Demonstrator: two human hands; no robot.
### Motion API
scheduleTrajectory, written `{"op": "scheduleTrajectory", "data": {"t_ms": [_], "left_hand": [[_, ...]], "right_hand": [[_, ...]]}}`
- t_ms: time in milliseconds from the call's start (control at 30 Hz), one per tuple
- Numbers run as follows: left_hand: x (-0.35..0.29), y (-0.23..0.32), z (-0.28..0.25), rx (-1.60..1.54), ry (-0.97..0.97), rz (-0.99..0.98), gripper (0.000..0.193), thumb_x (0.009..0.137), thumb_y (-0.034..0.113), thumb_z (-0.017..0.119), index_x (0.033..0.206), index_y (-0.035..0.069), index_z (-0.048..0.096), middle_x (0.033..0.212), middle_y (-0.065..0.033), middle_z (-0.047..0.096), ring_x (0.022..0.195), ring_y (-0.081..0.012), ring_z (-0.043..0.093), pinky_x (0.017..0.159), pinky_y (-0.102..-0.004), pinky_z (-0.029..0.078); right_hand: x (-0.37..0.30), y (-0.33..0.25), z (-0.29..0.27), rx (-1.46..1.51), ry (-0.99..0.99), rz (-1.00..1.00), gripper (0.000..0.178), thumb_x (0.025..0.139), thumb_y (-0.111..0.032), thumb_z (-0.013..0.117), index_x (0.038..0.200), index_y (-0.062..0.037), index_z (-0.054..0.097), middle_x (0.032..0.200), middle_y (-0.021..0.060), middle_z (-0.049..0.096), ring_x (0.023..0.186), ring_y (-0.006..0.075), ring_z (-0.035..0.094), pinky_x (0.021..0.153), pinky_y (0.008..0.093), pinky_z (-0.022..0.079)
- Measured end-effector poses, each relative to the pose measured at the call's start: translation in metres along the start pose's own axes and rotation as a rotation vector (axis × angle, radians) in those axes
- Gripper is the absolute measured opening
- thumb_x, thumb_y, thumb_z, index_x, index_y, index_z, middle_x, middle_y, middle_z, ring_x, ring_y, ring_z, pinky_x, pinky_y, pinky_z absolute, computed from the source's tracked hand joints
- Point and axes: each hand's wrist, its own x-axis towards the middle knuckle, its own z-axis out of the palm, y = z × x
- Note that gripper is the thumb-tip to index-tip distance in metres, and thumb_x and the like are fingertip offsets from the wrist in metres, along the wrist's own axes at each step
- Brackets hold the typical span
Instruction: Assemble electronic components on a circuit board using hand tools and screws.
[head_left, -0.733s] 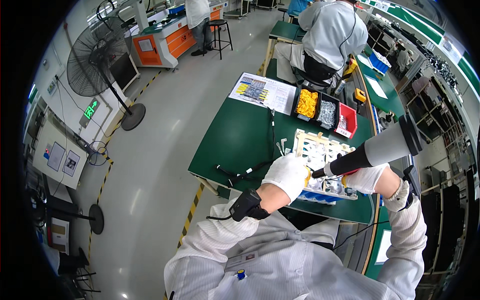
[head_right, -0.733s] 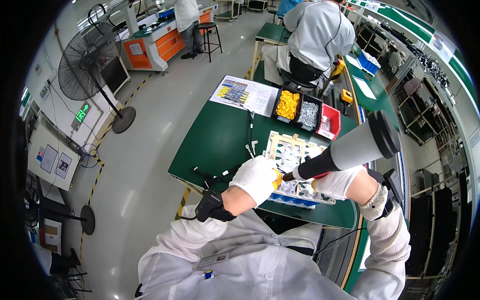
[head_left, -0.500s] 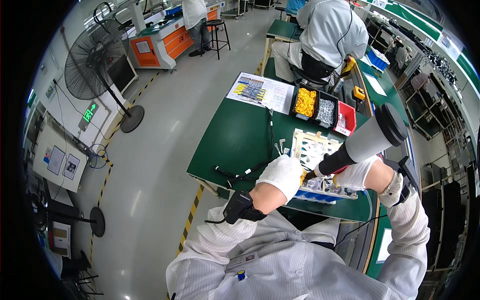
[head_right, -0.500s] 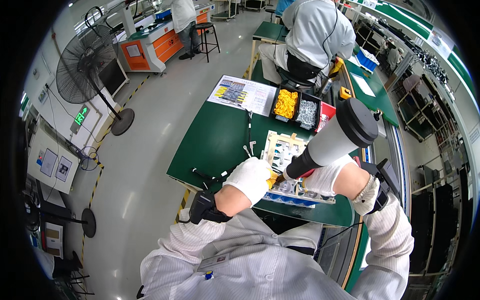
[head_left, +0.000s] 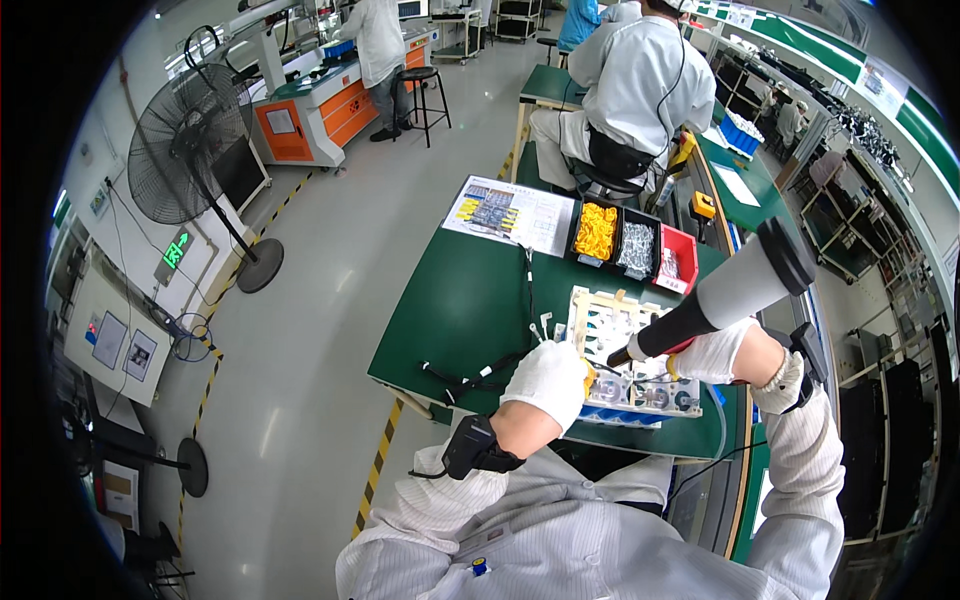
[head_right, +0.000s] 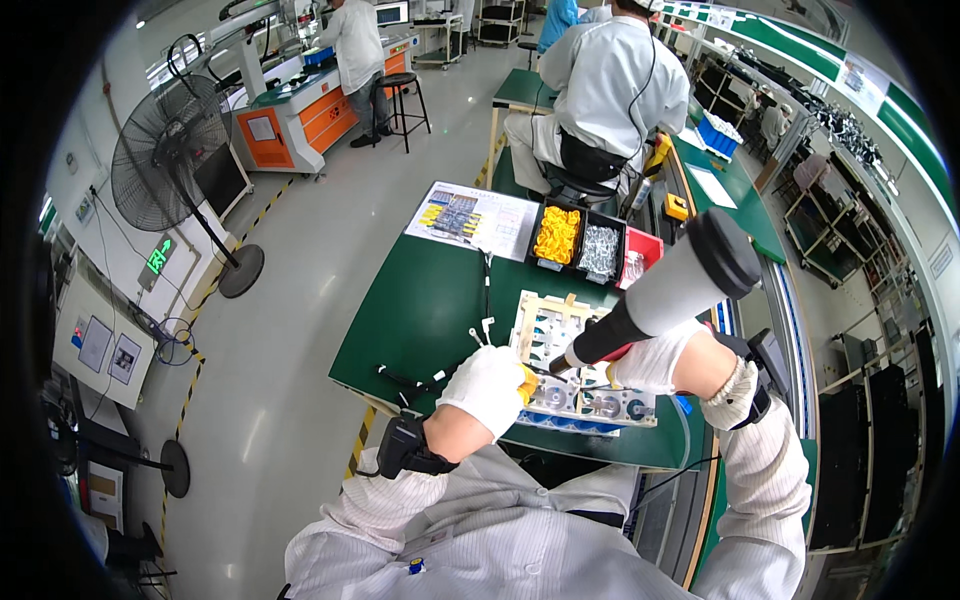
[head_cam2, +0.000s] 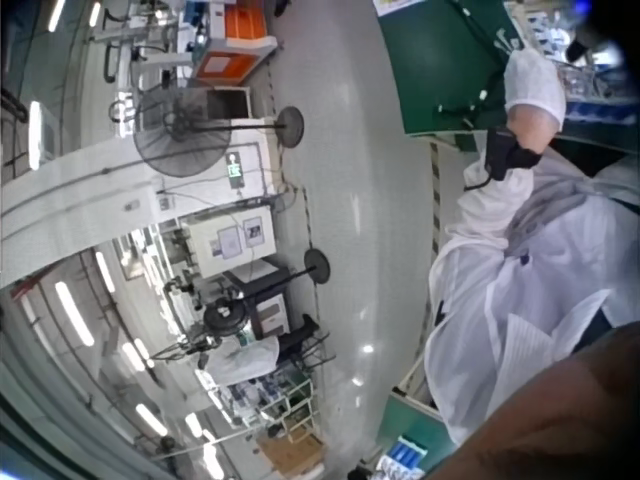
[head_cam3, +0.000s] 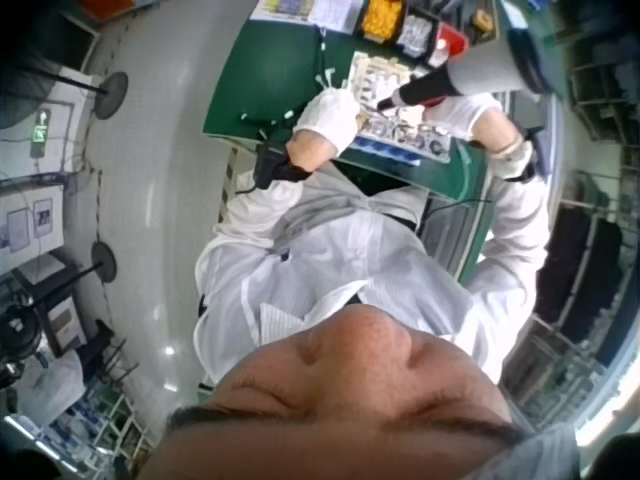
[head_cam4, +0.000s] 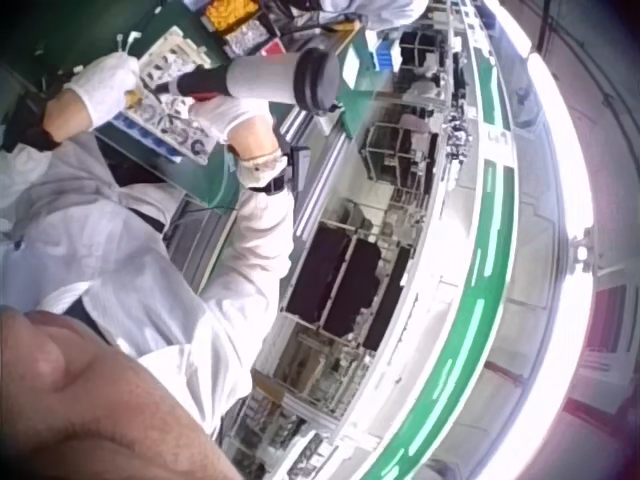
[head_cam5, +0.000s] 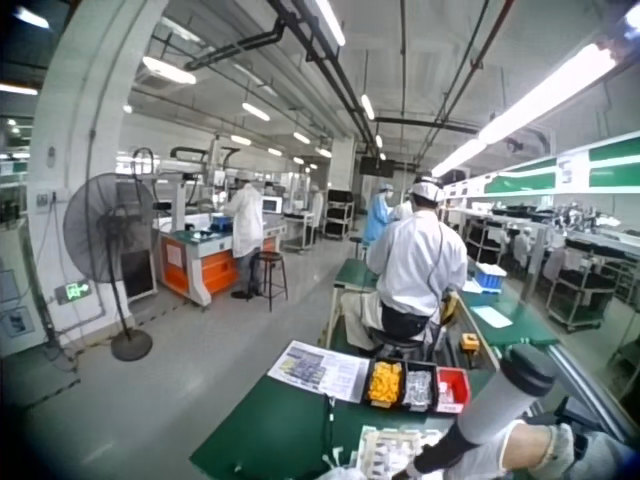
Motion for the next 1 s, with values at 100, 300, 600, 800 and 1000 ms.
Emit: {"op": "scheduleTrajectory", "data": {"t_ms": [100, 300, 600, 800, 1000], "left_hand": [[-0.003, 0.000, -0.004, -0.021, -0.014, 0.004, 0.016, 0.085, 0.016, 0.066, 0.086, 0.004, 0.076, 0.092, -0.0169, 0.069, 0.089, -0.0357, 0.069, 0.082, -0.0450, 0.057], [-0.004, 0.002, 0.000, -0.024, 0.016, 0.008, 0.016, 0.086, 0.017, 0.067, 0.089, 0.003, 0.075, 0.092, -0.0172, 0.070, 0.090, -0.0355, 0.070, 0.082, -0.0452, 0.057], [0.001, 0.010, -0.004, 0.010, -0.044, -0.052, 0.016, 0.087, 0.017, 0.068, 0.089, 0.003, 0.075, 0.093, -0.0179, 0.070, 0.089, -0.0364, 0.069, 0.081, -0.0452, 0.056], [-0.005, 0.007, -0.012, 0.029, 0.013, 0.101, 0.015, 0.086, 0.018, 0.068, 0.090, 0.009, 0.080, 0.091, -0.0119, 0.070, 0.086, -0.0321, 0.067, 0.080, -0.0417, 0.055], [-0.005, 0.008, -0.016, -0.079, 0.119, 0.166, 0.013, 0.080, 0.010, 0.078, 0.093, 0.007, 0.080, 0.090, -0.0095, 0.072, 0.082, -0.0283, 0.069, 0.076, -0.0383, 0.056]], "right_hand": [[-0.001, 0.035, -0.013, -0.018, -0.024, 0.121, 0.018, 0.073, -0.016, 0.076, 0.089, -0.0069, 0.075, 0.079, 0.0112, 0.073, 0.075, 0.0323, 0.069, 0.067, 0.0394, 0.055], [-0.021, 0.145, -0.023, 0.414, 0.253, 0.789, 0.022, 0.085, -0.013, 0.074, 0.105, -0.0077, 0.075, 0.088, 0.0079, 0.074, 0.073, 0.0215, 0.073, 0.064, 0.0369, 0.058], [-0.069, 0.307, 0.104, 1.147, 1.167, 0.670, 0.018, 0.095, -0.016, 0.068, 0.113, -0.0131, 0.071, 0.096, 0.0041, 0.072, 0.080, 0.0174, 0.066, 0.061, 0.0322, 0.053], [-0.074, 0.312, 0.133, 1.207, 1.268, 0.644, 0.022, 0.100, -0.020, 0.067, 0.119, -0.0086, 0.071, 0.102, 0.0037, 0.072, 0.088, 0.0157, 0.068, 0.068, 0.0304, 0.054], [-0.085, 0.300, 0.131, 1.172, 1.181, 0.654, 0.019, 0.099, -0.017, 0.067, 0.115, -0.0069, 0.070, 0.104, 0.0056, 0.073, 0.087, 0.0183, 0.071, 0.065, 0.0334, 0.055]]}}
